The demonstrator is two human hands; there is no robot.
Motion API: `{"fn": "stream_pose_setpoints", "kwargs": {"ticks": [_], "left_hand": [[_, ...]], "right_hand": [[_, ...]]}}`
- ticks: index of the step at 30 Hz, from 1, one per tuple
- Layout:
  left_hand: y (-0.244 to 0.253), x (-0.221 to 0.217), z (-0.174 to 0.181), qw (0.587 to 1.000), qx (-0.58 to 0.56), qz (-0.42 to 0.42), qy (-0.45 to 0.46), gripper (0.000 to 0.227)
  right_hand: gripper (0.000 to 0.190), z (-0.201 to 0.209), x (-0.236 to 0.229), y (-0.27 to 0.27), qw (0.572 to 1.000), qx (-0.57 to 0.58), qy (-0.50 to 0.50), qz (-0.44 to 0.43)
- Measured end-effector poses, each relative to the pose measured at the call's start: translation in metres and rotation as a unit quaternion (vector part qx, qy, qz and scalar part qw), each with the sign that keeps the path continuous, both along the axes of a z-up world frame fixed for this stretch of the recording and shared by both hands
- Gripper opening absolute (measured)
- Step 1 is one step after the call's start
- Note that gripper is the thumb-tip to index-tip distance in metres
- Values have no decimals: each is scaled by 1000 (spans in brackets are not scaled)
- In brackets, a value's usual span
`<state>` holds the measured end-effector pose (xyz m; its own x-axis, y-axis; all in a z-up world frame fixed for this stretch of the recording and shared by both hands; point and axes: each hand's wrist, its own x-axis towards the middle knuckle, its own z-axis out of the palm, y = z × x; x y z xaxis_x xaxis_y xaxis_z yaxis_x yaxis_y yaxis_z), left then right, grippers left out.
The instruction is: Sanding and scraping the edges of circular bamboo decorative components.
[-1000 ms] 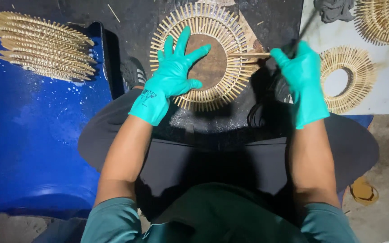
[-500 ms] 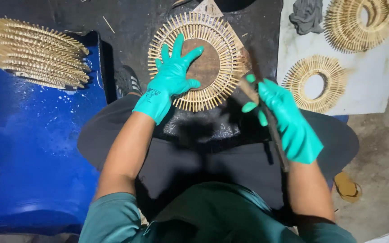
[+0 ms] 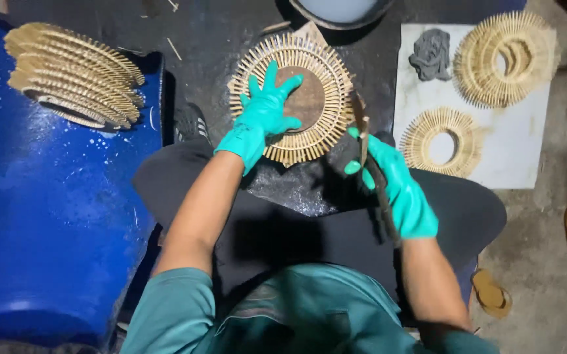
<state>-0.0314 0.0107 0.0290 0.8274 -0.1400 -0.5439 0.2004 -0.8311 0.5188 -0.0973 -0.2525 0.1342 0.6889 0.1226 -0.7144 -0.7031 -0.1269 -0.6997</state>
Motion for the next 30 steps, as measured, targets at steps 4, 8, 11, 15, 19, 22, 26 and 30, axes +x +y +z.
{"fn": "stream_pose_setpoints", "kwargs": {"ticks": [4,8,11,15,19,22,26,30], "left_hand": [[-11,-4,-5,999,22,21,-14,104],[-17,-8,-11,999,26,46,-2,106],[-14,-9,-8,999,25,46,-4,105],[-14,-7,-16,999,31,40,-2,107],[-11,-7,-18,999,32,31,-8,107],[0,-4,-30,999,29,1,-27,108],[3,-18,-33,996,46,18,-75,102],[-4,-32,-41,991,58,107,-52,104]], "right_hand": [[43,-48,-29,-14,991,16,63,-121],[44,-68,-44,-25,987,64,110,-97],[44,-85,-49,-28,983,88,111,-118],[45,-111,-46,-48,963,211,140,-93],[47,-70,-51,-43,979,127,107,-117],[49,-43,-36,-42,923,124,-318,177],[54,-13,11,-43,995,17,-87,-44],[87,-14,67,-55,973,-87,-212,8]]}}
